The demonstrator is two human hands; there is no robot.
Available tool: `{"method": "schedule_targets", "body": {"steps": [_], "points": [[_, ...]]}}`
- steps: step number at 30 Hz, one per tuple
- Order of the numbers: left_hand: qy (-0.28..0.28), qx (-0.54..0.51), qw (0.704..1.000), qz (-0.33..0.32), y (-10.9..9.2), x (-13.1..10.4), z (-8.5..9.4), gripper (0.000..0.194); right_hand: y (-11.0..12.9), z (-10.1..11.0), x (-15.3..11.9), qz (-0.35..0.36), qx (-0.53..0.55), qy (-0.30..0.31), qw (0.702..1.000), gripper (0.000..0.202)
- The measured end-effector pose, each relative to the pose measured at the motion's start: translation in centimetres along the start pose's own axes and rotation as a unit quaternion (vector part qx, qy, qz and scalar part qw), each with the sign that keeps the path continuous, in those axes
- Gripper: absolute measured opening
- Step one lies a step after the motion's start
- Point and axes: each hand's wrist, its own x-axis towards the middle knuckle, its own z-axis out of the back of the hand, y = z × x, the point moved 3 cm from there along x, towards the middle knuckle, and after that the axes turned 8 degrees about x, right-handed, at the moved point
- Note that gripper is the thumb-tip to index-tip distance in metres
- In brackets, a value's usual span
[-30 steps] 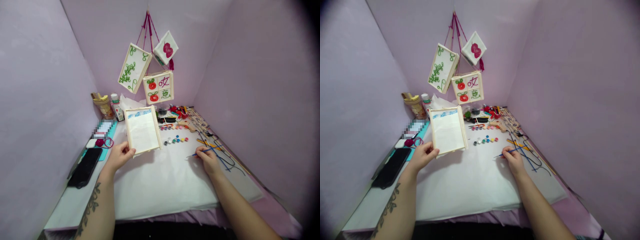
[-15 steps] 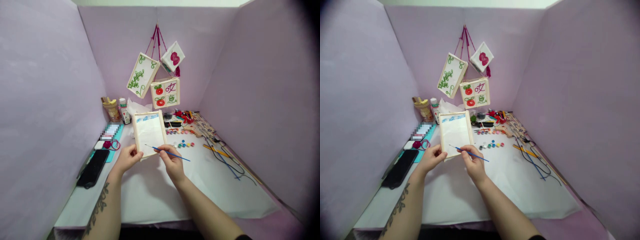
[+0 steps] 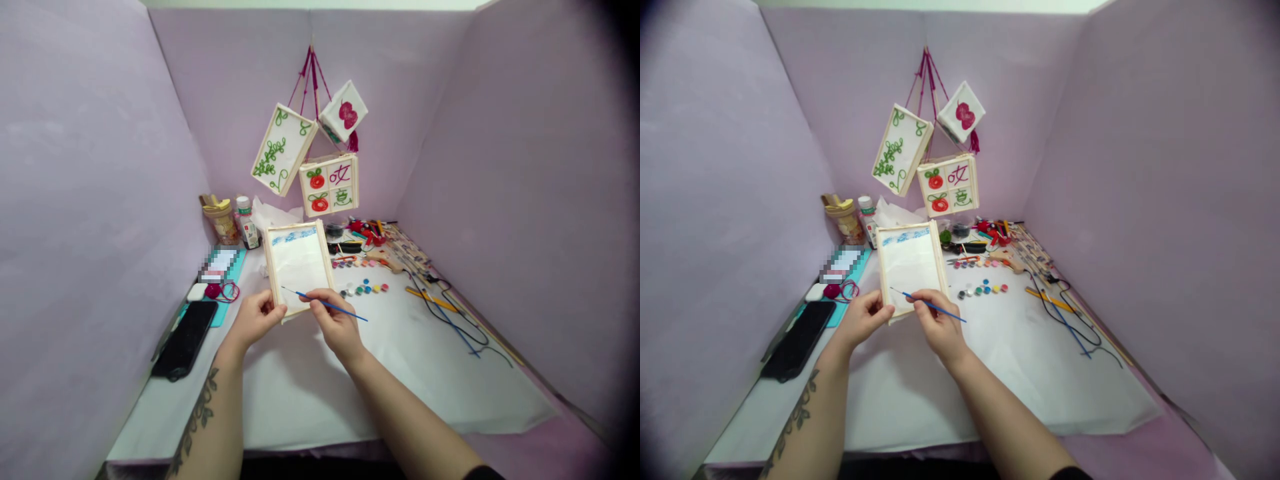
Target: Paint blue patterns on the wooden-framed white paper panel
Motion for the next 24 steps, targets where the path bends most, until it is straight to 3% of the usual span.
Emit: {"method": "schedule_targets", "body": {"steps": [24], "points": [[0.005,0.001,1.0,0.0,0.3,0.0,-0.1,0.032,-0.4,2.2,-0.2,-0.046,-0.035,-0.048,0.997,0.013]]}}
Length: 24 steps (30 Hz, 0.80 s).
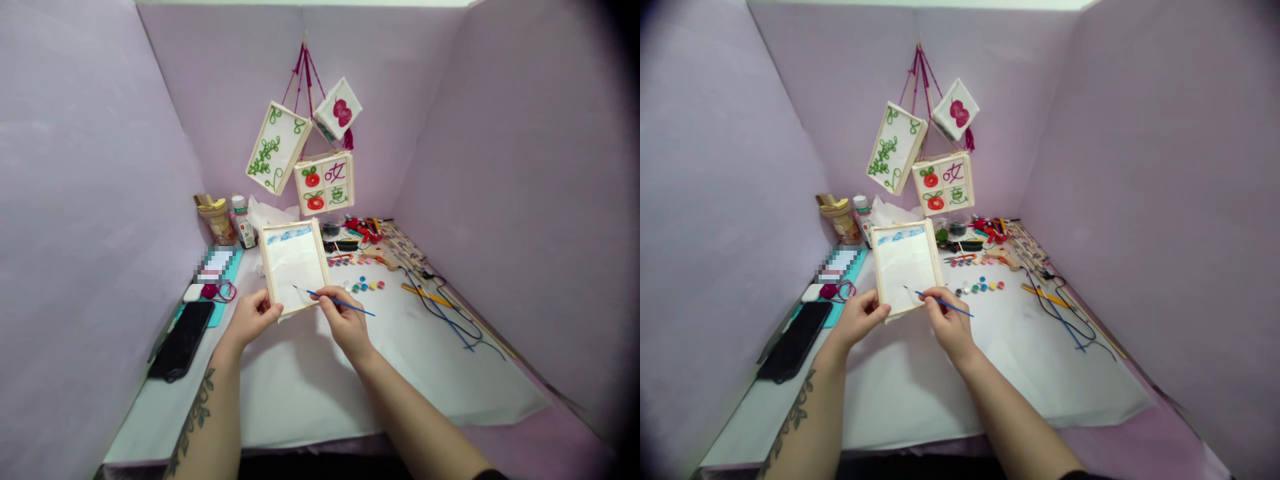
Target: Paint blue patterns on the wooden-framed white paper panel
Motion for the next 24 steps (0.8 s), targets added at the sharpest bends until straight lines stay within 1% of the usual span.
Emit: {"method": "schedule_targets", "body": {"steps": [5,13,24], "points": [[-0.007,0.014,1.0,-0.007,-0.1,0.1,0.1,0.033,0.1,0.8,-0.2,-0.012,-0.003,-0.019,1.0,0.013],[-0.008,0.014,1.0,-0.006,-0.1,0.1,0.1,0.033,-0.1,2.0,0.3,-0.017,-0.003,-0.051,0.999,0.013],[-0.011,0.012,1.0,0.003,0.1,0.2,0.1,0.034,0.2,3.5,-0.1,-0.001,-0.05,-0.071,0.996,0.012]]}}
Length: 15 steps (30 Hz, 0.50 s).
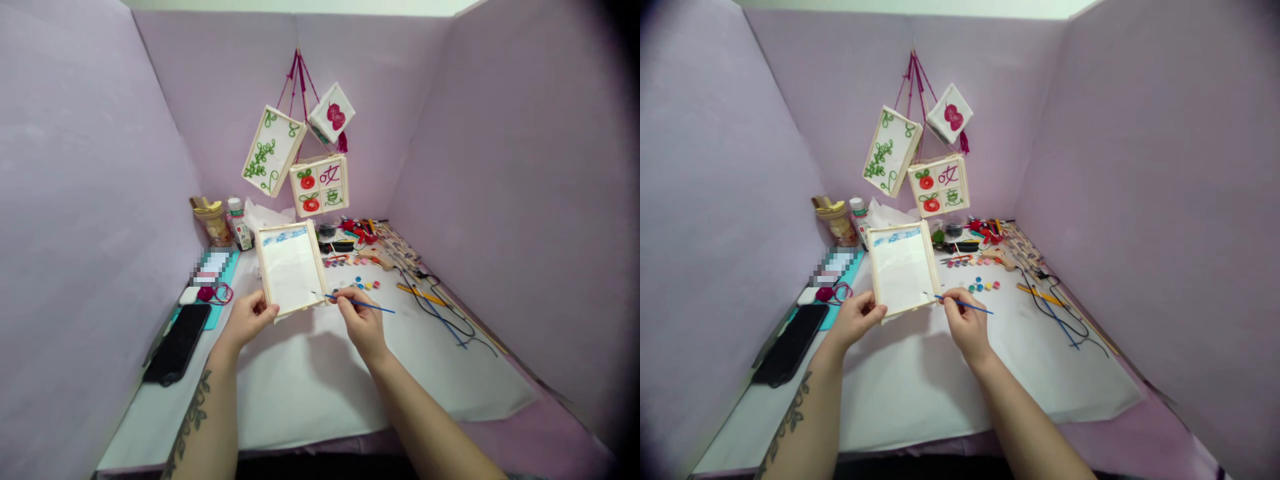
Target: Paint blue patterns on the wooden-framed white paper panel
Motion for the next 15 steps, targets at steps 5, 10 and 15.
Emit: {"method": "schedule_targets", "body": {"steps": [5,10,15], "points": [[-0.004,0.003,1.0,-0.004,0.0,-0.1,0.1,0.035,0.2,0.6,0.2,0.017,-0.017,-0.006,1.0,0.013],[-0.002,0.005,1.0,-0.005,-0.2,-0.1,0.1,0.035,1.0,0.8,0.3,0.039,-0.052,0.006,0.998,0.013],[-0.002,0.002,1.0,-0.006,0.0,0.0,0.0,0.035,2.7,1.4,1.0,0.059,-0.037,-0.006,0.998,0.012]]}}
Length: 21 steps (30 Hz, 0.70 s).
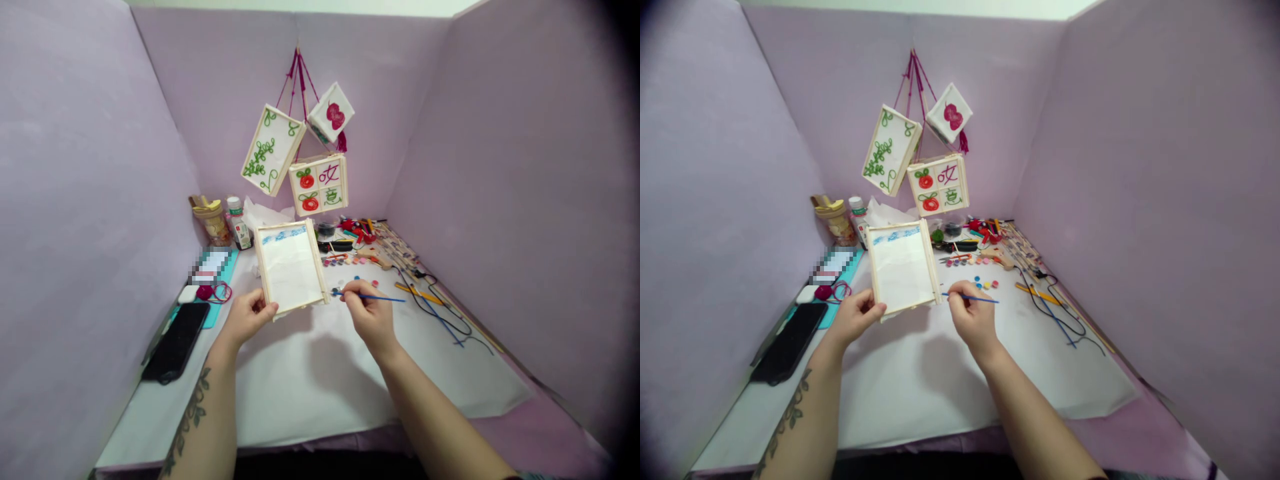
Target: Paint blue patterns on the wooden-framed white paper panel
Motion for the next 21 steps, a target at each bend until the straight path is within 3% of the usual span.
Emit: {"method": "schedule_targets", "body": {"steps": [3,7,14,21], "points": [[0.001,-0.005,1.0,0.003,0.0,-0.1,0.0,0.034,0.4,0.2,0.8,-0.022,0.124,-0.048,0.991,0.011],[0.004,-0.012,1.0,0.005,-0.4,-0.1,0.1,0.033,0.2,-2.2,1.1,-0.063,0.255,0.014,0.965,0.021],[0.003,-0.015,1.0,0.0,-0.2,-0.2,0.0,0.031,-0.1,-8.0,-0.9,-0.112,0.235,0.041,0.965,0.013],[0.004,-0.024,1.0,-0.005,-0.1,-0.3,-0.2,0.031,-0.5,-9.3,-1.6,-0.103,0.199,0.05,0.973,0.015]]}}
